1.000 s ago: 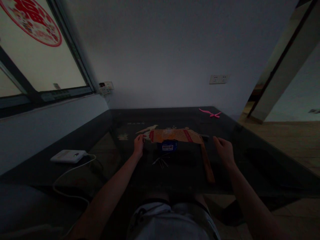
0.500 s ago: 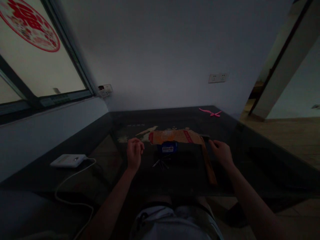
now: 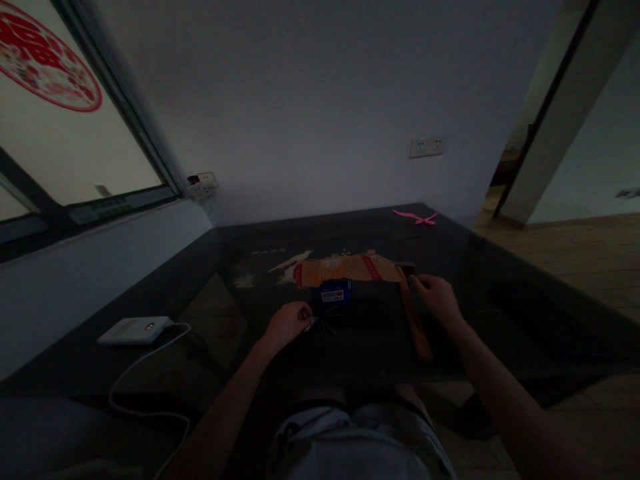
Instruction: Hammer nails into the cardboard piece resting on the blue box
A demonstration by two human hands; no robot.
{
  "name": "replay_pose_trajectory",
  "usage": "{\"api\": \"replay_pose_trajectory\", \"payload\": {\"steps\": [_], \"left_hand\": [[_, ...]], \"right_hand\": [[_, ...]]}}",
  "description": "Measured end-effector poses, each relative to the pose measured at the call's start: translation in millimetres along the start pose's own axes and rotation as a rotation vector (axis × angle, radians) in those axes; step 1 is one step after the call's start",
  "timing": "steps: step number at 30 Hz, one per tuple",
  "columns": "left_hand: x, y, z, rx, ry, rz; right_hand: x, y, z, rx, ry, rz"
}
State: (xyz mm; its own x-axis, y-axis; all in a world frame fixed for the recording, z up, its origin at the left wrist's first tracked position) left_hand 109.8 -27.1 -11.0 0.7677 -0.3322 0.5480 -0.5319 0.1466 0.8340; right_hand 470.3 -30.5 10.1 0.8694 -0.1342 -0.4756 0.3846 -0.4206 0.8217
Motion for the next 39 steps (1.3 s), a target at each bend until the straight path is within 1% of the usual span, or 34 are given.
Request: {"api": "replay_pose_trajectory", "payload": {"steps": [6,14,17,21,24,26,28,30,33,35,37,39], "left_hand": [[0,-4.3,-6,-0.075,0.014,-0.039],[1,-4.7,-7,-0.109,0.034,-0.123],[5,-0.7,-5,-0.095,0.033,-0.187],[4,8.3,-2,-0.035,0.085,-0.354],[1,10.2,1,-0.033,0.1,-0.462],[-3,11.4,3,-0.037,0.107,-0.469],[-7,15.8,5,-0.019,0.113,-0.418],[-7,22.2,8,0.003,0.09,-0.304],[5,39.3,15,0.047,-0.005,-0.058],[17,58.8,21,0.11,-0.058,0.073],[26,82.2,24,0.202,-0.093,0.145],[32,104.9,21,0.305,-0.128,0.2]], "right_hand": [[0,-1,1,-0.01,0.001,0.003],[-2,-1,3,-0.038,-0.001,0.0],[-1,-3,2,-0.051,-0.003,0.008],[-2,-7,1,-0.07,0.008,0.025],[-2,-9,1,-0.079,0.009,0.04],[-2,-9,2,-0.084,0.011,0.045],[-3,-10,3,-0.093,0.019,0.045],[-3,-11,3,-0.101,0.031,0.046],[-3,-13,3,-0.107,0.039,0.053],[-2,-14,3,-0.108,0.035,0.059],[-3,-15,4,-0.113,0.035,0.062],[-5,-16,5,-0.121,0.037,0.065]]}}
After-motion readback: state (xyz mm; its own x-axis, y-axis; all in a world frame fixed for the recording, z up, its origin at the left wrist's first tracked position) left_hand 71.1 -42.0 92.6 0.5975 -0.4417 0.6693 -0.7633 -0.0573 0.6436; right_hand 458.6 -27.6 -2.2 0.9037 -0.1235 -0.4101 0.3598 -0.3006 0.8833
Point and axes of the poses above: each hand's wrist, its own z-axis away from the middle knuckle, its own y-axis out of the back of the hand, x = y × z, the point moved 9 cm from there along -z, towards the middle knuckle, and after that the axes turned 5 degrees about z, right-handed, at the moved point
